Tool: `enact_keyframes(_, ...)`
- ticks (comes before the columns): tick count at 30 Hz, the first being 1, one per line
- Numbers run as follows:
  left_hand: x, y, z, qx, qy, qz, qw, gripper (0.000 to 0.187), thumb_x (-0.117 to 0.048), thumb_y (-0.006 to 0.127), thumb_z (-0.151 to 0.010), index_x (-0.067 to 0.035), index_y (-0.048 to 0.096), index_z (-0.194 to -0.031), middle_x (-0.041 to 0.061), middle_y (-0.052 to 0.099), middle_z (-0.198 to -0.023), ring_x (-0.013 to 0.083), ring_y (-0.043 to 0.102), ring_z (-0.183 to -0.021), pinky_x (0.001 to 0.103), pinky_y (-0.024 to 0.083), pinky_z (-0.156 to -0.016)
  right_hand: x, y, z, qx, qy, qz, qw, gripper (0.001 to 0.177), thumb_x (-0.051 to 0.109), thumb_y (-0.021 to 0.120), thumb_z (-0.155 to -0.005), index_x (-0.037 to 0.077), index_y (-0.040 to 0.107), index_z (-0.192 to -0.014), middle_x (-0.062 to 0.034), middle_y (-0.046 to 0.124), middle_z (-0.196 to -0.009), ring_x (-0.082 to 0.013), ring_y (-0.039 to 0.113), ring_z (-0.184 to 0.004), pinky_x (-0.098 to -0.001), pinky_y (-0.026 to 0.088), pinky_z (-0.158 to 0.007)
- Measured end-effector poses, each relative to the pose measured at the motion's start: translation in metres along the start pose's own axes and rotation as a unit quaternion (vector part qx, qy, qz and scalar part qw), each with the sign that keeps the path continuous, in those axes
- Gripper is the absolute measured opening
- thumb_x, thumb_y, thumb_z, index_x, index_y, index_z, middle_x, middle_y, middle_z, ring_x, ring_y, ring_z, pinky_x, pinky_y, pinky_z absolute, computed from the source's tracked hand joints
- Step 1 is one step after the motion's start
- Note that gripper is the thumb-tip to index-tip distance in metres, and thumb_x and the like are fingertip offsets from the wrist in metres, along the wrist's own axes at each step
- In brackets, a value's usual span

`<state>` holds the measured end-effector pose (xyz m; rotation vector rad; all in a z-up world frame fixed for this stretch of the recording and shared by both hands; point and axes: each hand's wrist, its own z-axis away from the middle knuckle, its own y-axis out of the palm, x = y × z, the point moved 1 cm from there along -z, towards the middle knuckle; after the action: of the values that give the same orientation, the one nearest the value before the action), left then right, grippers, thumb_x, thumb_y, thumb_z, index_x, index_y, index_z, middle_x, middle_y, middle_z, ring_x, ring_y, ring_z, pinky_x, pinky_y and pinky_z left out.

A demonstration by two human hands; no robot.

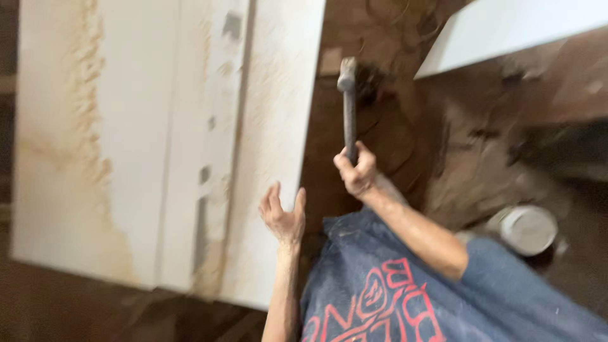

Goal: The person measures a white board with a tape measure, then uses a circular saw to cut along a marked line. After cutting, the person uses a hammer to tap the cut piece and removes it from the work surface.

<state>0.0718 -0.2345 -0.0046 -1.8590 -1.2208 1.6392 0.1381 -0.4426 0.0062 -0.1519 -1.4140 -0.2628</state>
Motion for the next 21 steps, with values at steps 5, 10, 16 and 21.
enact_keyframes(5, -0.121, 0.099, -0.029, 0.119, -0.041, 0.149, 0.981, 0.051, -0.027, 0.083, -0.085, -0.002, 0.067, -0.127, 0.018, 0.07, -0.117, 0.032, 0.069, -0.107, 0.04, 0.057, -0.092, 0.043, -0.1, -0.073, 0.024, 0.088, -0.029, 0.995, 0.02, 0.01, 0.059, -0.095, -0.002, 0.059, -0.111, -0.0002, 0.056, -0.066, -0.0084, 0.051, -0.05, -0.0239, 0.043, -0.046)
enact_keyframes(10, -0.199, 0.167, -0.062, 0.257, -0.042, 0.21, 0.942, 0.048, -0.026, 0.082, -0.084, -0.006, 0.069, -0.125, 0.014, 0.073, -0.109, 0.027, 0.073, -0.095, 0.037, 0.059, -0.084, 0.081, -0.189, -0.118, 0.039, 0.099, -0.011, 0.994, 0.067, 0.007, 0.057, -0.09, 0.006, 0.034, -0.153, 0.0002, 0.057, -0.073, -0.0084, 0.053, -0.055, -0.024, 0.046, -0.046)
enact_keyframes(16, -0.261, 0.23, -0.124, 0.273, -0.024, 0.245, 0.93, 0.046, -0.026, 0.08, -0.084, -0.006, 0.069, -0.124, 0.014, 0.075, -0.107, 0.0256, 0.073, -0.094, 0.036, 0.059, -0.083, 0.074, -0.242, -0.161, 0.039, 0.188, 0.017, 0.981, 0.058, 0.009, 0.064, -0.089, 0.002, 0.056, -0.146, -0.0052, 0.063, -0.079, -0.0109, 0.058, -0.061, -0.0254, 0.048, -0.053)
enact_keyframes(21, -0.311, 0.281, -0.185, 0.306, -0.064, 0.287, 0.906, 0.049, -0.027, 0.079, -0.084, -0.005, 0.068, -0.126, 0.013, 0.075, -0.111, 0.0234, 0.073, -0.097, 0.036, 0.059, -0.085, 0.072, -0.274, -0.211, 0.021, 0.223, -0.135, 0.965, 0.04, 0.014, 0.066, -0.092, -0.004, 0.063, -0.129, -0.0075, 0.065, -0.086, -0.0121, 0.061, -0.07, -0.0257, 0.05, -0.059)
